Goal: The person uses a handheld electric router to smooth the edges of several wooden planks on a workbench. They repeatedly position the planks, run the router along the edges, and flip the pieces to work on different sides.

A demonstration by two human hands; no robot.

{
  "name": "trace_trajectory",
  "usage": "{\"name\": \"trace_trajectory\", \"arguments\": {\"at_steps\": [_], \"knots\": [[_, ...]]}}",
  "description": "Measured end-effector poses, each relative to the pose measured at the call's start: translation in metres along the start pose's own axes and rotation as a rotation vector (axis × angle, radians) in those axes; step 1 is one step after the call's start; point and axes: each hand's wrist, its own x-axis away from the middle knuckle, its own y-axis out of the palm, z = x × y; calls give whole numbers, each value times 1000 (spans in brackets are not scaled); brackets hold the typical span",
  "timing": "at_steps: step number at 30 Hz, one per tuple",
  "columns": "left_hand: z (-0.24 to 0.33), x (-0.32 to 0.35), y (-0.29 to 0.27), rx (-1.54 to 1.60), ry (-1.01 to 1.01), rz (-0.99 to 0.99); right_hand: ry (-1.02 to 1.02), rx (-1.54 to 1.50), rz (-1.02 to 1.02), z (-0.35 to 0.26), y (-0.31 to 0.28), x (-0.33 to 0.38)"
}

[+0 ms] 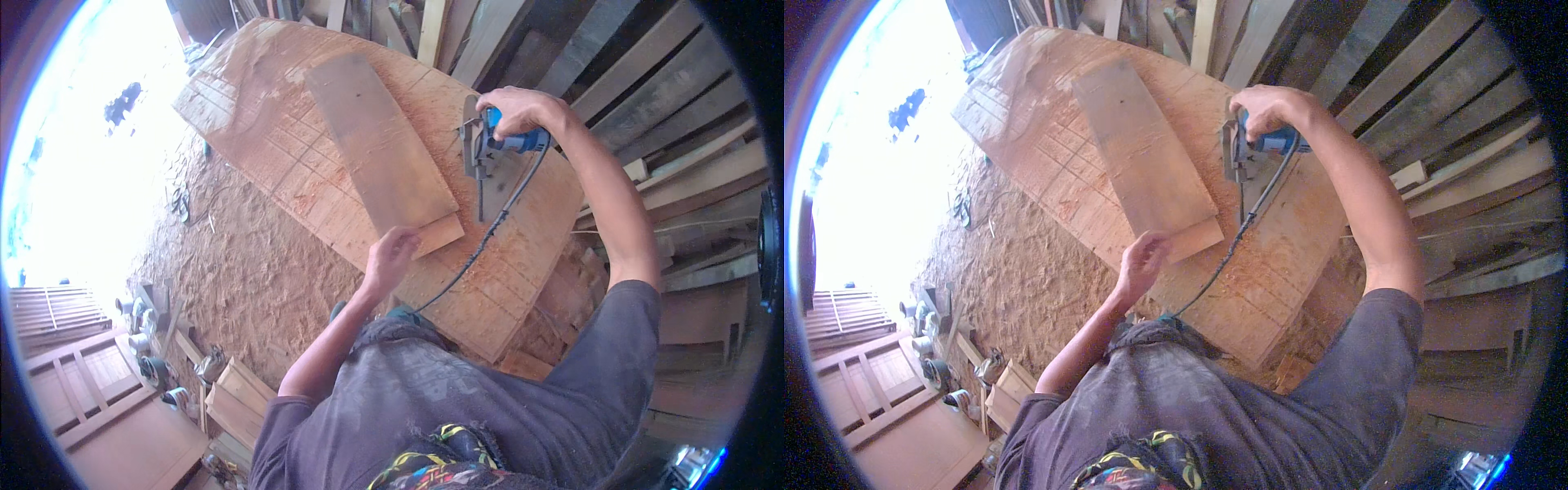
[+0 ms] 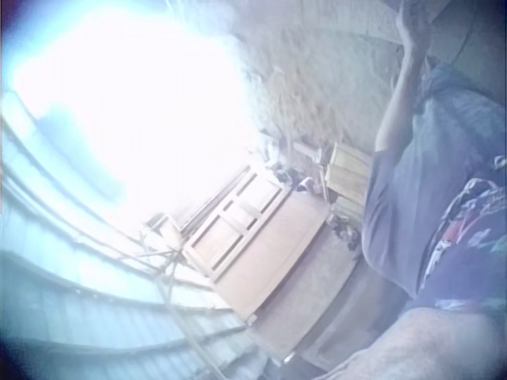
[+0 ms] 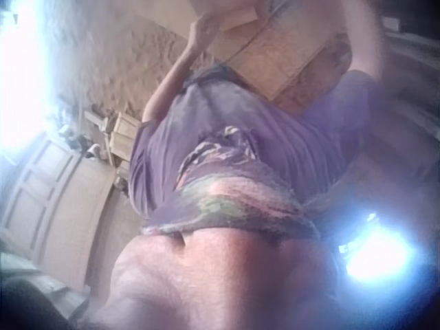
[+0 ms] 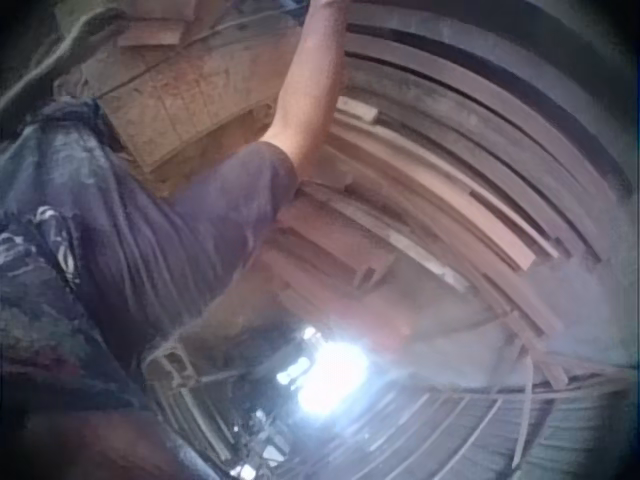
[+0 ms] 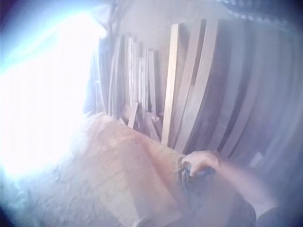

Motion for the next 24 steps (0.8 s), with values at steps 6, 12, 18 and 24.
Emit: {"name": "trace_trajectory", "arguments": {"at_steps": [6, 12, 18, 24], "knots": [[-11, -11, 25, -111, 108, -61, 4, -320, 323, 36, 31, 49], [-32, 17, 36, 12, -51, -224, 160, -758, 649, 27, 107, 117], [-29, 23, 19, 56, -25, -251, 349, -936, 909, -36, 140, 166], [-57, 20, -35, 160, -88, -76, 557, -1213, 1265, -67, 175, 208]]}}
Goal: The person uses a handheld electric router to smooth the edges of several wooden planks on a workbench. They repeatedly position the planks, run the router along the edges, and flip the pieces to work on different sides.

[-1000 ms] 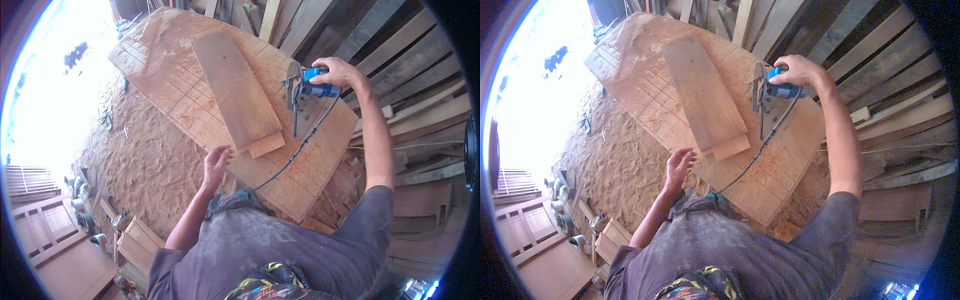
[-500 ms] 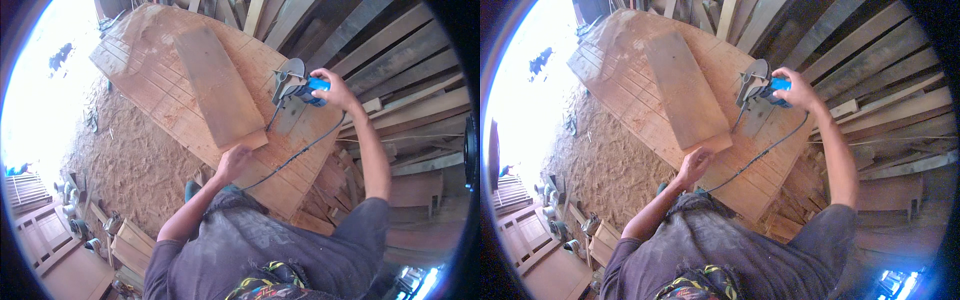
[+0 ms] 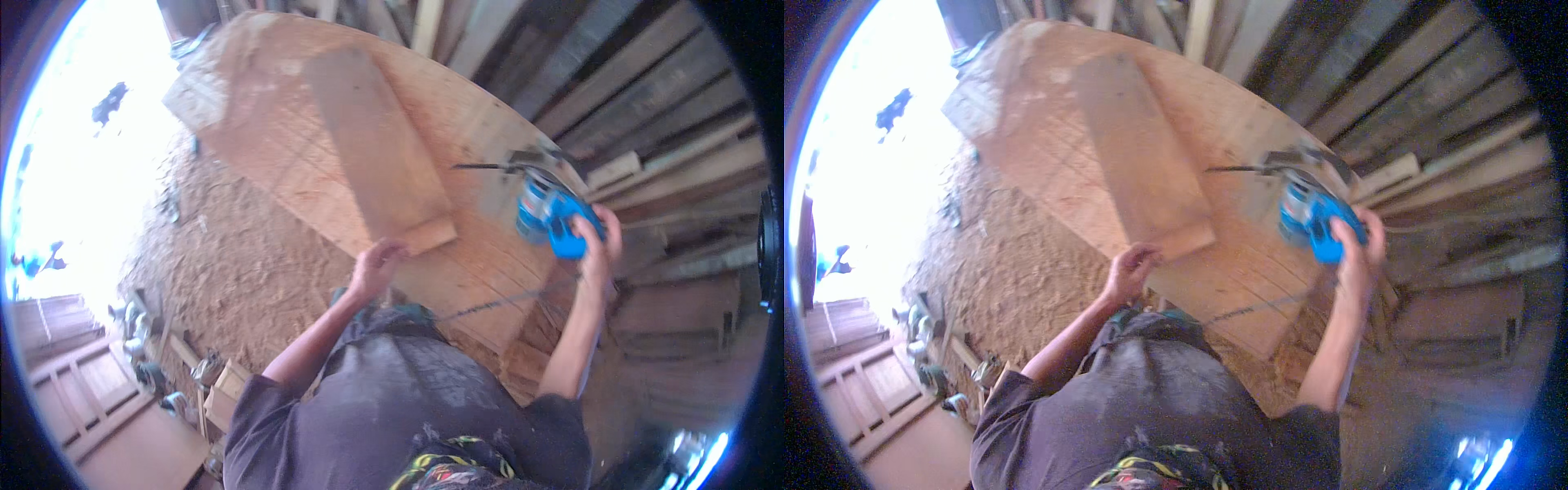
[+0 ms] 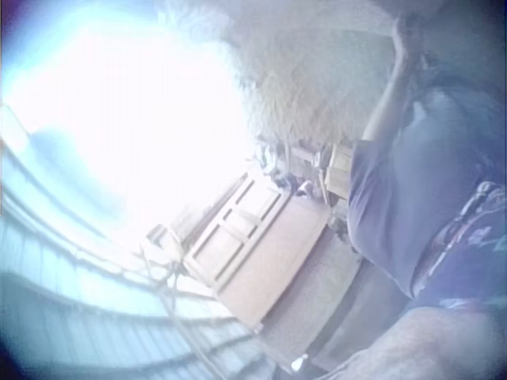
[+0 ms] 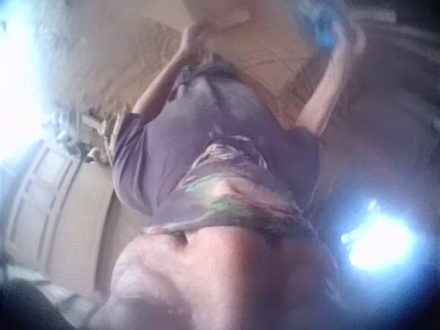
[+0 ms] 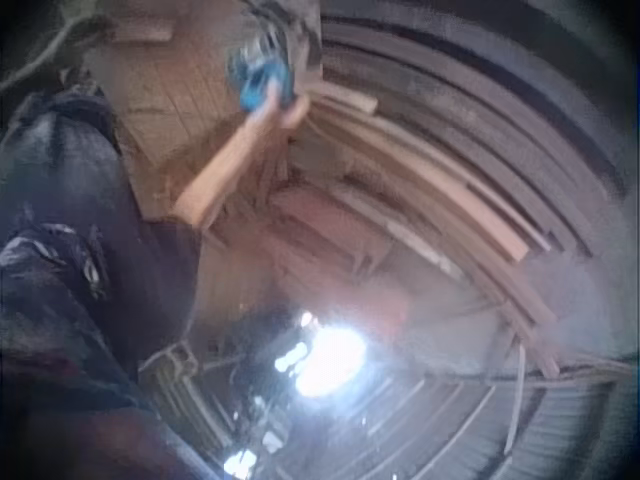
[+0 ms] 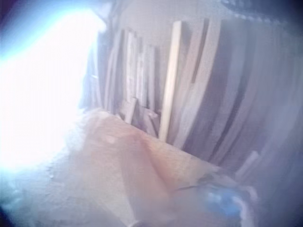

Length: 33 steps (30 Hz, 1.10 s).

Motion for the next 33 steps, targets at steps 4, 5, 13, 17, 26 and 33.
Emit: {"name": "trace_trajectory", "arguments": {"at_steps": [4, 5, 13, 17, 26, 33], "knots": [[22, 0, -23, -93, -14, -24, 85, -260, 227, 18, -4, 58], [22, 0, -26, -80, -16, -27, 43, -282, 267, 23, 5, 74], [39, 6, -67, -140, 60, -48, 11, -197, 378, 42, 66, 152], [21, 9, -89, -48, -26, -41, -17, 16, 359, 50, 87, 172], [-20, 1, -120, 156, -44, -27, 10, -40, 376, 54, 93, 181], [25, -35, -93, -107, 91, -80, 68, -55, 368, 55, 90, 180]]}}
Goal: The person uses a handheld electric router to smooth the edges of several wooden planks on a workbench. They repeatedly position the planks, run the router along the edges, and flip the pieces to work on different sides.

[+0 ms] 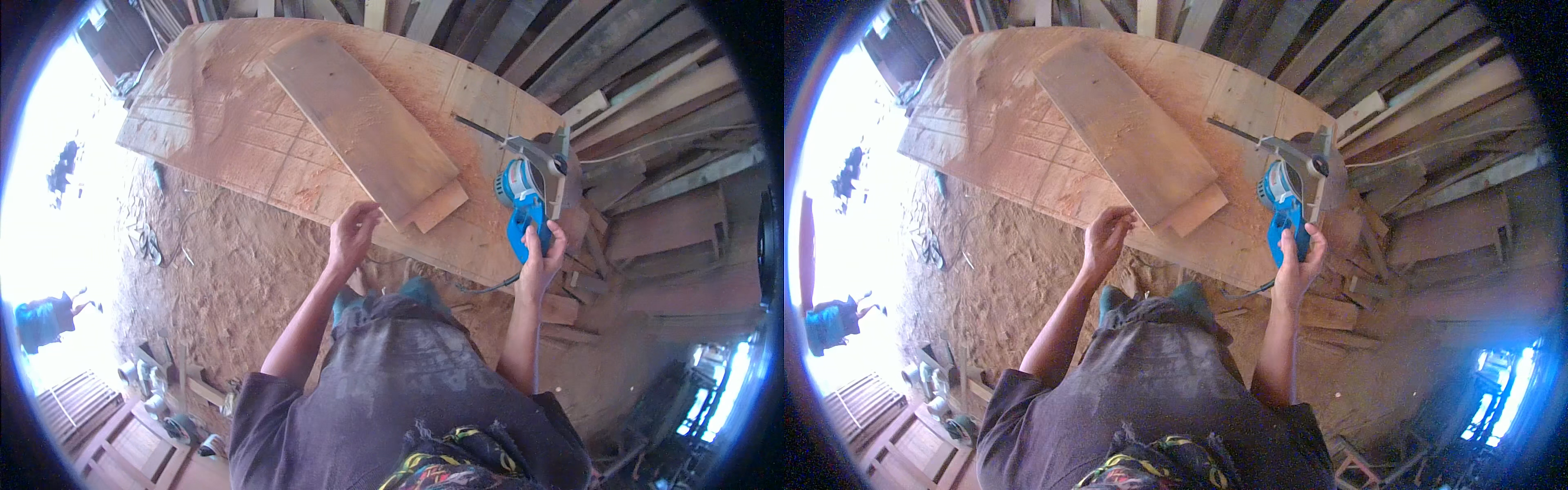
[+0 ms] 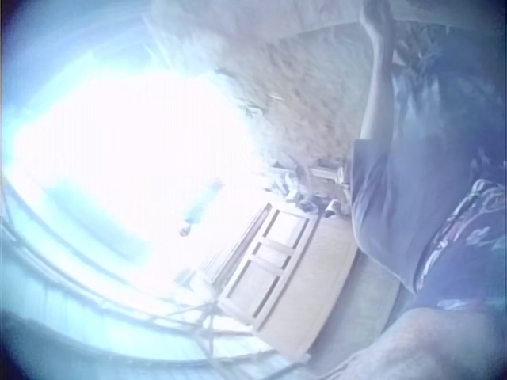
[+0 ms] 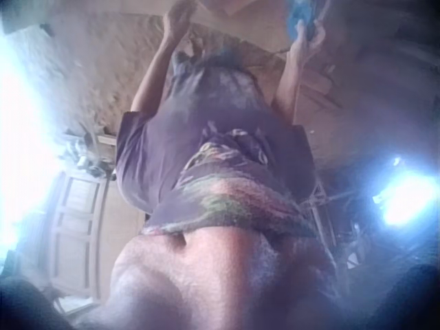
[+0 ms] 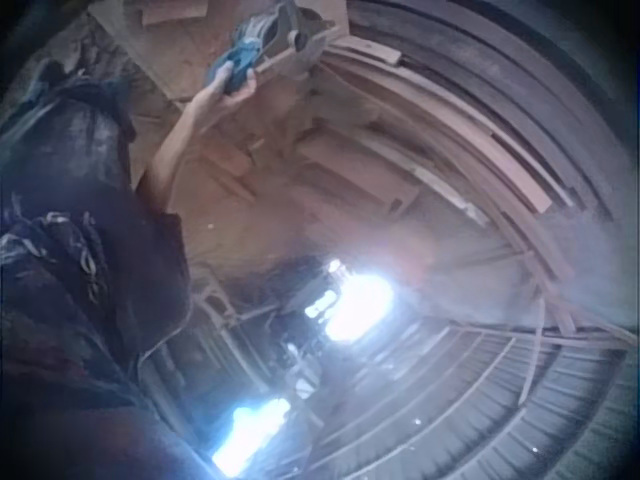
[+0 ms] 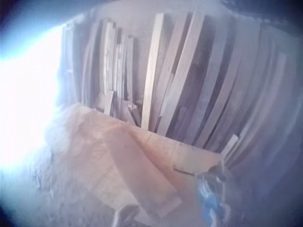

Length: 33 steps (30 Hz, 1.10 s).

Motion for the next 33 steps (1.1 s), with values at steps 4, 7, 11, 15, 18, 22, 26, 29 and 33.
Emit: {"name": "trace_trajectory", "arguments": {"at_steps": [4, 7, 11, 15, 18, 22, 26, 29, 33], "knots": [[26, -46, 48, -349, 197, -149, 51, 14, -39, -13, 7, 8], [42, -83, 106, -704, 441, -186, 59, -18, -65, -8, 2, 4], [20, -121, 134, -1016, 672, -271, 93, -151, -165, 4, -5, 5], [43, -100, 115, -1100, 385, -408, 94, -189, -262, 8, -15, 3], [10, -73, 71, -1094, 507, -262, 121, -217, -359, 7, -20, 0], [29, -70, 56, -929, 413, -228, 89, -194, -447, 11, -35, -10], [79, -93, 90, -660, 197, -4, 109, -299, -86, 45, -42, 1], [157, -122, 149, -642, 201, 39, 792, -448, -261, 48, -46, 1], [201, -157, 200, -1232, 226, -125, 1221, -1199, -486, 68, -29, -5]]}}
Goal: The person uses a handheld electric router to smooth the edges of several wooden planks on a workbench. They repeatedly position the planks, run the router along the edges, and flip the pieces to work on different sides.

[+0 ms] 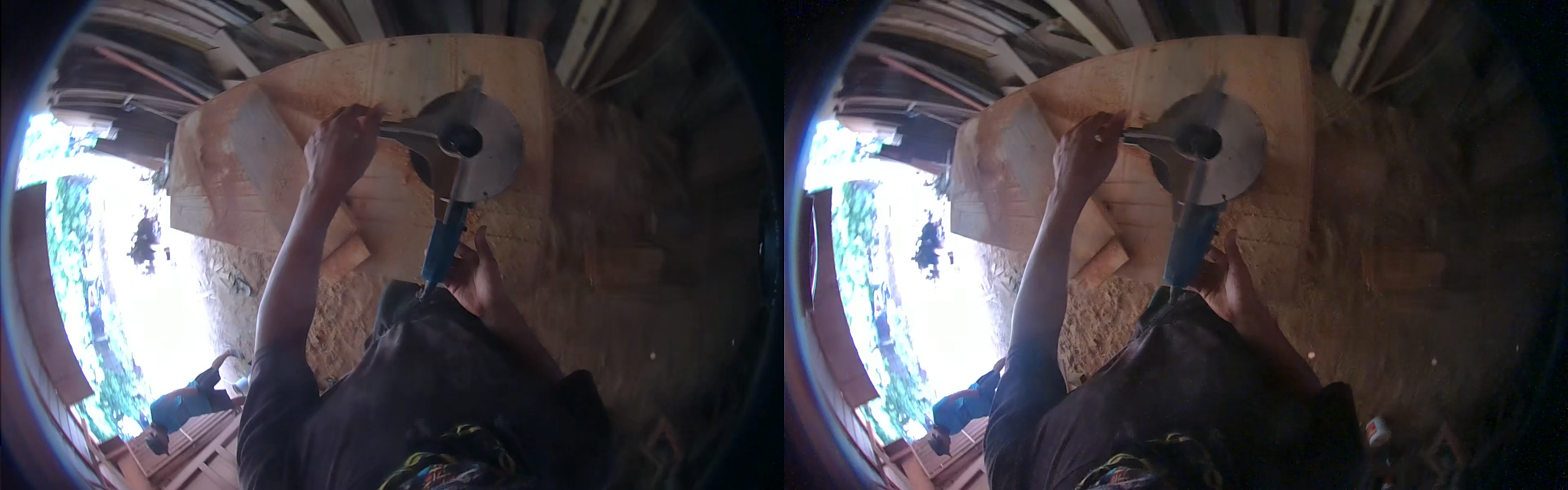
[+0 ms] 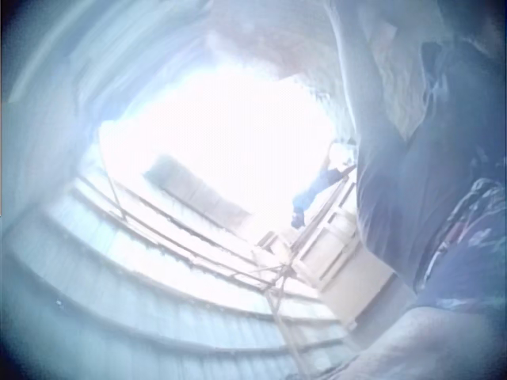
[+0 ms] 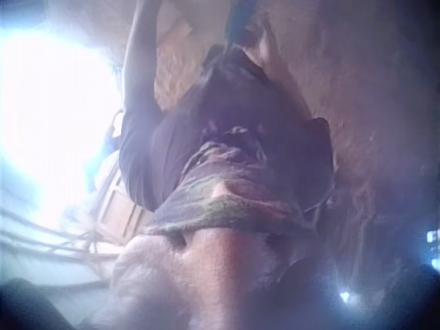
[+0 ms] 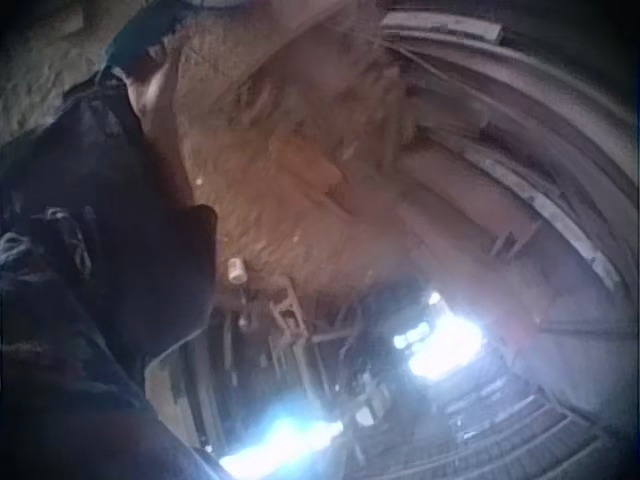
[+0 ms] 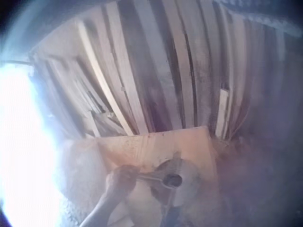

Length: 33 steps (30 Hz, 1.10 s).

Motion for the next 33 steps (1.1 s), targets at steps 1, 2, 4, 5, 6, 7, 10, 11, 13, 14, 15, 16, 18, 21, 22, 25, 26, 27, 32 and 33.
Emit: {"name": "trace_trajectory", "arguments": {"at_steps": [1, 2, 4, 5, 6, 7, 10, 11, 13, 14, 15, 16, 18, 21, 22, 25, 26, 27, 32, 33], "knots": [[-1, -9, -3, -66, 24, -19, 14, -62, -18, 1, 16, -3], [-3, -18, -2, -132, 44, -44, 33, -125, -30, 3, 27, -8], [4, -39, -2, -98, 150, -1, 40, -197, -195, 13, 28, -21], [8, -45, 4, 15, 229, 58, 43, -230, -254, 20, 25, -24], [8, -53, 16, 6, 386, 119, 49, -301, -307, 28, 21, -29], [8, -58, 34, -1, 551, 183, 48, -368, -361, 34, 16, -36], [33, -56, 58, 9, 494, 18, -18, -381, -351, 34, 5, -49], [60, -45, 36, 119, 314, -134, -66, -356, -319, 29, 1, -53], [67, -21, 17, 269, 62, -270, -66, -398, -323, 29, -2, -49], [56, -13, 15, 317, 13, -256, -64, -418, -327, 29, -4, -46], [40, -4, 15, 366, -39, -232, -40, -361, -402, 27, -7, -45], [20, 6, 25, 499, -86, -187, -14, -300, -476, 23, -12, -42], [-19, 15, 49, 765, -153, -91, -29, -256, -420, 15, -23, -40], [-49, 28, 57, 1336, -239, -136, -166, -263, -171, 15, -30, -35], [-52, 27, 54, 1407, -243, -119, -223, -225, -224, 14, 4, -22], [-69, 25, 46, 1488, -93, -2, -207, -119, -456, 11, 68, -9], [-78, 22, 47, 1492, -83, 68, -158, -87, -525, 9, 76, -15], [-90, 16, 49, 1522, -79, 124, -120, -38, -572, 8, 92, -19], [-199, -15, 70, 748, -298, 194, -469, 799, -160, 35, 179, -79], [-228, -14, 63, 395, -388, 139, -572, 1021, -16, 44, 194, -96]]}}
